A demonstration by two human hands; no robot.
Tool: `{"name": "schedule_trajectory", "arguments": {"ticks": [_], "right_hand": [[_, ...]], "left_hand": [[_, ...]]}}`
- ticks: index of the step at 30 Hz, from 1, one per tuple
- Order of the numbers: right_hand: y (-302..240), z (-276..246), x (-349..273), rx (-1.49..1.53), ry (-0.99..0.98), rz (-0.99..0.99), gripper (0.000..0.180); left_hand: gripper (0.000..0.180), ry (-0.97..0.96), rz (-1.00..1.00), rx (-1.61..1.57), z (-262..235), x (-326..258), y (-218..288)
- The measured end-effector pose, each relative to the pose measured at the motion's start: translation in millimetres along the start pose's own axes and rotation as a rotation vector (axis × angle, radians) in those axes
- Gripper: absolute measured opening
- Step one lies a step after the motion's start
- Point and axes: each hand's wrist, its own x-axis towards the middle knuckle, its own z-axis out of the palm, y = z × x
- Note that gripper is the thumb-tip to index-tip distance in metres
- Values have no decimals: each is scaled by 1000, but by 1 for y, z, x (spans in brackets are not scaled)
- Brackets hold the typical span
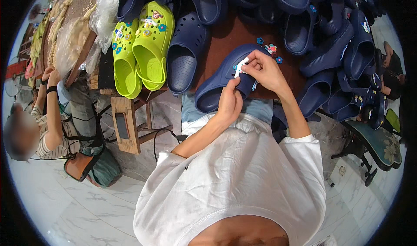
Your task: Attaching decorative charms to foam clogs.
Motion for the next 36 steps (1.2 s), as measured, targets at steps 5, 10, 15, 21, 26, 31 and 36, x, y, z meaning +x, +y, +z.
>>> {"name": "schedule_trajectory", "arguments": {"ticks": [5, 10, 15, 21, 26, 31, 36], "right_hand": [[-5, 2, -5, -56, 23, 19, 26], [-13, 3, -11, -116, 2, 64, 24], [-6, 2, -17, -33, -1, 27, 21], [-2, 8, -34, 1, 175, -298, 7], [13, 3, -47, -512, 292, -802, 20], [15, 1, -48, -548, 314, -861, 21], [12, 2, -45, -498, 327, -875, 22]], "left_hand": [[29, 57, 43, -9, 2, -2, -5], [32, 64, 71, 36, 3, -3, -7], [34, 109, 90, 66, 6, -6, -7], [40, 55, 93, -42, 5, -4, 0], [39, 43, 76, -94, 7, -5, 3], [37, 17, 72, -100, 10, -4, 6], [38, 98, 88, -73, 13, -5, 7]]}}
